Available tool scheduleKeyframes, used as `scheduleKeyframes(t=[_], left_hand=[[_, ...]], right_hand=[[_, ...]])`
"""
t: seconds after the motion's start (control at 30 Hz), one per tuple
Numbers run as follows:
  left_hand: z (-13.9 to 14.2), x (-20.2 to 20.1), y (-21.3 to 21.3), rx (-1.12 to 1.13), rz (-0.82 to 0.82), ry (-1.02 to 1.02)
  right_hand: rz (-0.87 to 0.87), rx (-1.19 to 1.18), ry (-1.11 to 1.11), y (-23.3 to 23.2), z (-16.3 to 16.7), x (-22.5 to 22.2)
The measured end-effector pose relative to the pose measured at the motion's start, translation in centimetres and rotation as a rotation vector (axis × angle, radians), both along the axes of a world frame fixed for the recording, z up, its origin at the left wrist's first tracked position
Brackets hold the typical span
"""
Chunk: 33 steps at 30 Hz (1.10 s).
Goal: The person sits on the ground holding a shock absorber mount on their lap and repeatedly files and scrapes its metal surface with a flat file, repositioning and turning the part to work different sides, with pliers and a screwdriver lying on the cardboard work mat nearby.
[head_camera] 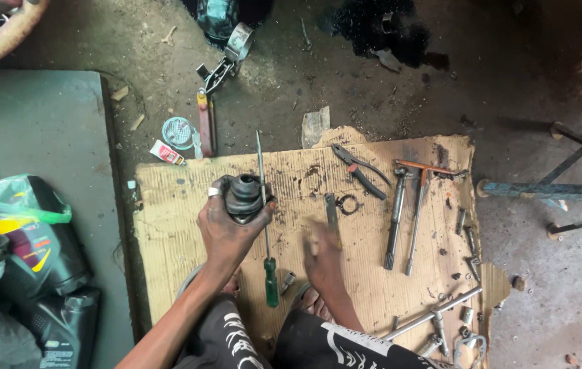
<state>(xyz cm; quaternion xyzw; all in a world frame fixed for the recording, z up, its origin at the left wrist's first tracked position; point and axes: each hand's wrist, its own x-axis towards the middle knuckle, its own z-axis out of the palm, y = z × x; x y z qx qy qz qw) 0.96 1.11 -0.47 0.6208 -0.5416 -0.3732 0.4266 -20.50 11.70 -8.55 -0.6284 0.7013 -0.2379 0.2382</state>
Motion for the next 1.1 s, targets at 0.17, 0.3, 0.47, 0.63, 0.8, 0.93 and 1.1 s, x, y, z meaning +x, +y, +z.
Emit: scheduleKeyframes(t=[0.17, 0.3, 0.47, 0.63, 0.8, 0.93, 1.1], left_hand=[[-1.9, -0.3, 0.1, 0.059, 0.076, 0.049], [-4.2, -1.4, 0.8, 0.371, 0.270, 0.833], [-6.0, -1.7, 1.8, 0.519, 0.281, 0.872], [-6.0, 0.5, 1.3, 0.221, -0.017, 0.624], [-5.1, 2.4, 0.5, 0.054, -0.230, 0.518], [-5.2, 3.0, 0.4, -0.075, -0.304, 0.528], [-5.8, 3.5, 0.8, 0.203, -0.331, 0.713]], right_hand=[[-0.129, 0.795, -1.250, 0.6, 2.0, 5.3], [-0.472, 0.631, -1.474, -2.9, 3.2, 6.4], [-0.786, 0.337, -1.260, -6.2, 2.6, 1.2], [-0.496, 0.416, -0.646, -2.7, -1.2, -0.4], [-0.208, 0.241, -0.014, 0.4, -3.3, 0.4], [-0.200, 0.233, 0.162, 0.9, -3.0, 0.5], [-0.182, 0.177, 0.435, -0.9, -2.0, -1.9]])
